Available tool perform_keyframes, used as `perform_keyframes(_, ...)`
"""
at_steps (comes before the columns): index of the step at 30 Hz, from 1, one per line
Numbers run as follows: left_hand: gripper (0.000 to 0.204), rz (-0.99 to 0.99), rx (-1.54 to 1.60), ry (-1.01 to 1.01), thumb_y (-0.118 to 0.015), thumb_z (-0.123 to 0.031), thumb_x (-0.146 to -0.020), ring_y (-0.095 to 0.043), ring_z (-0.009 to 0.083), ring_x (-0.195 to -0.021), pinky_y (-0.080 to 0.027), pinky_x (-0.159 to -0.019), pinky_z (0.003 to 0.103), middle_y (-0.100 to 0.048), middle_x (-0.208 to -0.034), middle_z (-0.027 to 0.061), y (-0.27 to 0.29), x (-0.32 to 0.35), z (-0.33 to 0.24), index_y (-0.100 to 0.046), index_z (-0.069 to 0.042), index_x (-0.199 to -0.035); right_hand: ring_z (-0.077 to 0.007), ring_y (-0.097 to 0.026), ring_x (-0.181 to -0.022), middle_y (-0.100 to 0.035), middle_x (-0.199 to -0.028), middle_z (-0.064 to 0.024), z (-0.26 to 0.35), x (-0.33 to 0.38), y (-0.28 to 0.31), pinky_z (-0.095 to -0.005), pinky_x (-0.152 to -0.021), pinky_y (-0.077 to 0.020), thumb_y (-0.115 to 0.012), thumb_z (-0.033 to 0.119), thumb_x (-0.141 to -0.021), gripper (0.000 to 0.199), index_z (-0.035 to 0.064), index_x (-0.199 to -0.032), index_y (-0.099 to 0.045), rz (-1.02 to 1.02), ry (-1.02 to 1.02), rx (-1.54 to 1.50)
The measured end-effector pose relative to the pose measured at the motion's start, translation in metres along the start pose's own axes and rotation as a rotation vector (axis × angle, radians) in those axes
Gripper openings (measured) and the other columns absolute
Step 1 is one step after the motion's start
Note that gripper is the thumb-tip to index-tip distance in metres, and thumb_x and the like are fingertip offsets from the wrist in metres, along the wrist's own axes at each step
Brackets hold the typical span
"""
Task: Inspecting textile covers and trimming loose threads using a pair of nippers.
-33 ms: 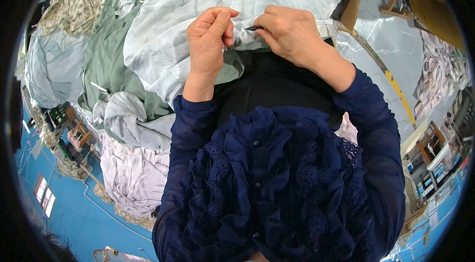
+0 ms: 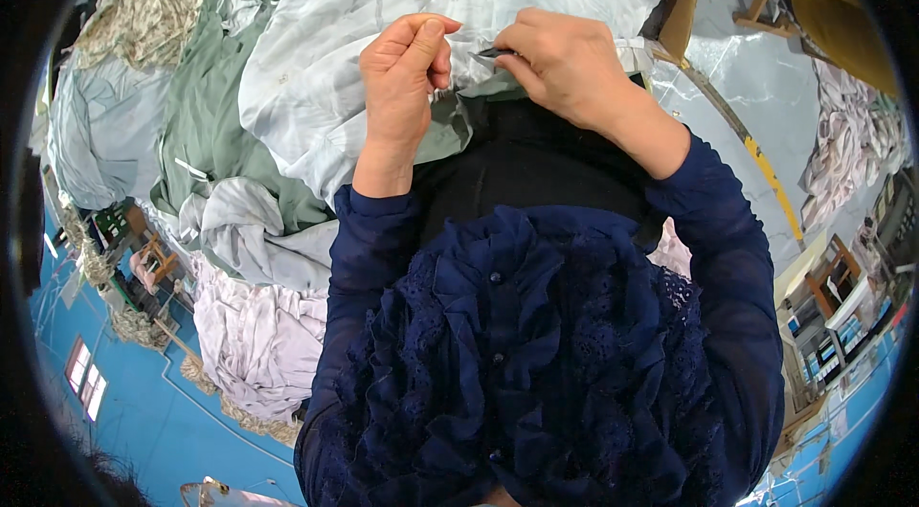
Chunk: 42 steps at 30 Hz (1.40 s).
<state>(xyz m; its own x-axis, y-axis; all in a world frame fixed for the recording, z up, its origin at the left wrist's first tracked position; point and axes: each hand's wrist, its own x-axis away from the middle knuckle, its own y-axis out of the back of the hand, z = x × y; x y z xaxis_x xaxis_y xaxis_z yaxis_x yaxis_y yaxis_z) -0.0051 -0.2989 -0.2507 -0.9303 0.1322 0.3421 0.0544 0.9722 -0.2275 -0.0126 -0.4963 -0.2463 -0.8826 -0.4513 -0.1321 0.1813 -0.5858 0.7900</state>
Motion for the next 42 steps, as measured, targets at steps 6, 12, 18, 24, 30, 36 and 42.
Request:
perform_keyframes(6,0.017,0.028,-0.018,-0.007,-0.059,-0.014,-0.094,-0.044,0.0044,-0.051,-0.034,-0.047,0.018,-0.054,-0.063,-0.002,0.005,0.002,-0.013,-0.068,0.0,-0.093,-0.0094,-0.055,-0.068,-0.065,-0.089,-0.0027,-0.01,-0.003,0.021,-0.0246,-0.061,-0.0446,-0.07,0.006,-0.08,0.03,0.0045,-0.109,-0.065,-0.156,-0.244,-0.352)
perform_keyframes(12,0.014,0.271,-0.248,-0.019,-0.06,-0.009,-0.092,-0.049,0.0034,-0.052,-0.036,-0.047,0.017,-0.058,-0.064,-0.0023,-0.01,-0.004,-0.04,-0.07,-0.001,-0.091,-0.0038,-0.054,-0.065,-0.062,-0.078,-0.0005,-0.012,-0.021,0.018,-0.0179,-0.061,-0.0438,-0.065,0.006,-0.086,0.018,-0.0019,-0.102,-0.066,0.22,-0.241,-0.918)
perform_keyframes(18,0.032,0.093,-0.534,-0.111,-0.07,-0.012,-0.082,-0.06,0.0099,-0.07,-0.047,-0.058,0.024,-0.069,-0.093,0.0094,0.041,0.002,-0.04,-0.064,0.002,-0.111,-0.0017,-0.042,-0.062,-0.057,-0.077,0.0036,-0.098,0.037,0.107,-0.018,-0.053,-0.0306,-0.059,0.01,-0.094,0.017,-0.0002,-0.106,-0.066,-0.407,-0.304,-0.61)
perform_keyframes(24,0.029,0.045,-1.526,-0.431,-0.069,-0.009,-0.069,-0.055,0.0316,-0.1,-0.045,-0.079,0.038,-0.06,-0.102,0.0124,0.049,0.049,-0.009,-0.062,-0.002,-0.096,-0.0018,-0.04,-0.063,-0.052,-0.074,0.0064,-0.218,0.153,0.244,-0.0182,-0.055,-0.0294,-0.06,0.015,-0.096,0.02,0.0026,-0.109,-0.07,-0.676,-0.57,-0.123)
perform_keyframes(30,0.015,-0.112,-1.653,-0.477,-0.061,-0.004,-0.067,-0.057,0.0297,-0.092,-0.044,-0.074,0.039,-0.061,-0.093,0.0076,0.076,0.051,0.008,-0.062,-0.006,-0.081,-0.0031,-0.041,-0.056,-0.05,-0.065,0.0066,-0.269,0.186,0.23,-0.0211,-0.049,-0.0301,-0.066,0.024,-0.091,0.018,0.0064,-0.087,-0.069,-0.598,-0.801,0.067)
perform_keyframes(36,0.02,-0.473,-1.627,-0.514,-0.06,0.006,-0.071,-0.062,0.0293,-0.076,-0.049,-0.069,0.039,-0.066,-0.083,0.0097,0.117,0.079,-0.039,-0.067,-0.005,-0.086,-0.0074,-0.053,-0.057,-0.059,-0.066,-0.0013,-0.295,0.142,0.111,-0.0233,-0.05,-0.0416,-0.066,0.026,-0.089,0.023,0.0031,-0.085,-0.063,-0.233,-0.913,0.058)
perform_keyframes(42,0.019,-0.839,-1.206,-0.638,-0.06,0.008,-0.075,-0.062,0.0214,-0.067,-0.049,-0.063,0.031,-0.068,-0.082,0.0114,0.151,0.116,-0.058,-0.067,-0.001,-0.09,-0.02,-0.066,-0.087,-0.068,-0.106,-0.0163,-0.295,0.121,0.065,-0.0315,-0.073,-0.0535,-0.071,0.032,-0.082,0.06,0.0085,-0.134,-0.053,-0.017,-0.995,0.19)
